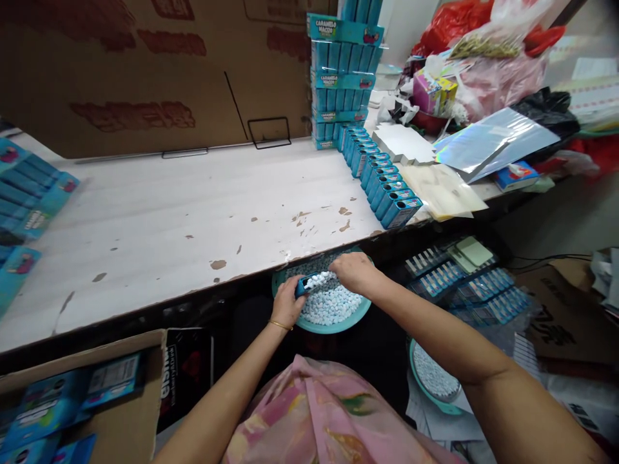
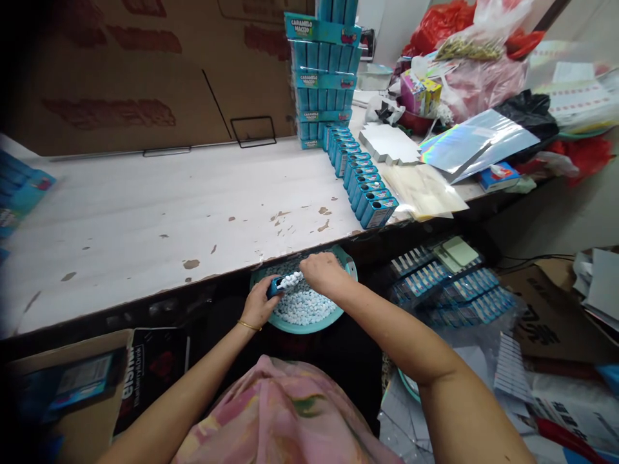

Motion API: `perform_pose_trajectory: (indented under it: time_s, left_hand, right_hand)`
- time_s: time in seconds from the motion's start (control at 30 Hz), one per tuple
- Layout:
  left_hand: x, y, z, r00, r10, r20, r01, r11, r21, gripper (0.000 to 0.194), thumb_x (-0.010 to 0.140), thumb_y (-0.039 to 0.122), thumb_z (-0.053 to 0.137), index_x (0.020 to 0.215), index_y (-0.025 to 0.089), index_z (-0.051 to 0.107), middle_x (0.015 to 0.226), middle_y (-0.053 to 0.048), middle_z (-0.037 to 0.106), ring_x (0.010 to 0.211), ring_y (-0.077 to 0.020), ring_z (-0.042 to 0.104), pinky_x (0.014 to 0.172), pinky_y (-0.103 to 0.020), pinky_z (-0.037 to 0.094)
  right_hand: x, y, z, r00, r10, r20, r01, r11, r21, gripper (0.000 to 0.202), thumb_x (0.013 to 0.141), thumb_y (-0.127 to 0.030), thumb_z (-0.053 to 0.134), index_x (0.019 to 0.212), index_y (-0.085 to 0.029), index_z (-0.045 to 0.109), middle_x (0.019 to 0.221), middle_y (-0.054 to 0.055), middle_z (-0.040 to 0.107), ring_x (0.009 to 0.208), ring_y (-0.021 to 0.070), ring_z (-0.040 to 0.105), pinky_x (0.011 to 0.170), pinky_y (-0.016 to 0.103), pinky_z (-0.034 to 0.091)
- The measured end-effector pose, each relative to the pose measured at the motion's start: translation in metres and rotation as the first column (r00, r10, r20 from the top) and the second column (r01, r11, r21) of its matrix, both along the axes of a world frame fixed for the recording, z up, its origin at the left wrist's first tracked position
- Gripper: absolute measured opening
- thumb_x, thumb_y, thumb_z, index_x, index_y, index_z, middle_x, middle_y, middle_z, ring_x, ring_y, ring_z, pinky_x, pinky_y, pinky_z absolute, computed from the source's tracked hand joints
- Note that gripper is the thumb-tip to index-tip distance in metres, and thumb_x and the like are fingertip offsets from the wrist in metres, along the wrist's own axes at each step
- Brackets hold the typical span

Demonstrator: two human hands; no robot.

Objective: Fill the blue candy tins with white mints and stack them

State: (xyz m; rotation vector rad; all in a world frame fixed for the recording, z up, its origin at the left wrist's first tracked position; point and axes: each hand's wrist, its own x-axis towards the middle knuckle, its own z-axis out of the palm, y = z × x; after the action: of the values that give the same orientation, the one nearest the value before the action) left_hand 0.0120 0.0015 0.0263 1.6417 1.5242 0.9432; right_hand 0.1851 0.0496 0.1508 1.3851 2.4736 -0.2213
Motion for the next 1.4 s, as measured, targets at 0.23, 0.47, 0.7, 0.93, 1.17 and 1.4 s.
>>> perform_pose_trajectory:
  time_s: [0.23,0.47,0.7,0.93,1.17,1.4]
  left_hand:
    - [-0.004,0.003,-0.006,1.0,0.003,-0.011,-0.004,1.0,-0.027,0.039,0.064,0.02,0.054,0.103,0.019,0.054,0.102,-0.007,0.057,0.096,-0.023,0.051,0.087,-0.037,0.036]
    - [-0.001,0.001,-0.008,0.997,-0.036,-0.069,0.034,0.999,-0.027,0.038,0.065,0.02,0.053,0.104,0.016,0.051,0.104,-0.007,0.056,0.098,-0.0213,0.05,0.089,-0.036,0.037]
    - [-0.002,0.003,-0.014,0.999,-0.026,-0.032,0.026,1.0,0.015,0.037,0.066,0.021,0.054,0.102,0.017,0.051,0.104,-0.007,0.056,0.098,-0.0209,0.051,0.089,-0.036,0.038]
    - [-0.018,-0.002,-0.008,0.992,0.097,0.082,-0.096,0.995,-0.021,0.038,0.066,0.029,0.057,0.102,0.018,0.051,0.098,-0.005,0.058,0.091,-0.0185,0.054,0.085,-0.033,0.041]
    - [-0.038,-0.012,0.007,0.961,0.251,0.119,-0.237,0.964,-0.117,0.043,0.062,0.035,0.06,0.1,0.017,0.051,0.091,-0.003,0.06,0.084,-0.0171,0.055,0.081,-0.032,0.043]
    - [-0.044,-0.014,0.005,0.941,0.307,0.142,-0.294,0.95,-0.106,0.044,0.062,0.037,0.06,0.1,0.017,0.051,0.092,-0.004,0.06,0.084,-0.0176,0.056,0.081,-0.034,0.043]
  right_hand:
    - [-0.004,0.001,0.008,1.0,0.01,0.021,-0.011,1.0,0.021,0.028,0.076,-0.011,0.037,0.088,-0.015,0.062,0.082,0.012,0.064,0.079,0.0225,0.059,0.065,0.03,0.042]
    - [-0.006,-0.01,0.006,0.995,0.096,0.019,-0.098,0.991,0.088,0.024,0.077,-0.012,0.037,0.081,-0.016,0.06,0.081,0.01,0.063,0.079,0.022,0.058,0.065,0.032,0.04]
    - [-0.005,-0.02,0.007,0.995,0.1,0.021,-0.102,0.986,0.129,0.023,0.08,-0.015,0.037,0.081,-0.017,0.059,0.08,0.01,0.061,0.077,0.0201,0.056,0.066,0.031,0.038]
    - [0.051,-0.003,-0.034,0.98,-0.199,0.03,0.199,0.98,0.002,0.029,0.078,-0.01,0.037,0.09,-0.02,0.061,0.089,0.008,0.063,0.086,0.0189,0.057,0.068,0.027,0.039]
    - [0.015,-0.013,-0.146,0.901,-0.431,-0.047,0.416,0.889,-0.189,0.033,0.078,-0.009,0.036,0.095,-0.018,0.063,0.095,0.011,0.063,0.093,0.0198,0.056,0.076,0.028,0.039]
    - [0.005,-0.009,-0.178,0.781,-0.531,-0.329,0.439,0.841,-0.317,0.03,0.079,-0.019,0.042,0.099,-0.022,0.063,0.097,0.002,0.065,0.089,0.0151,0.058,0.072,0.021,0.042]
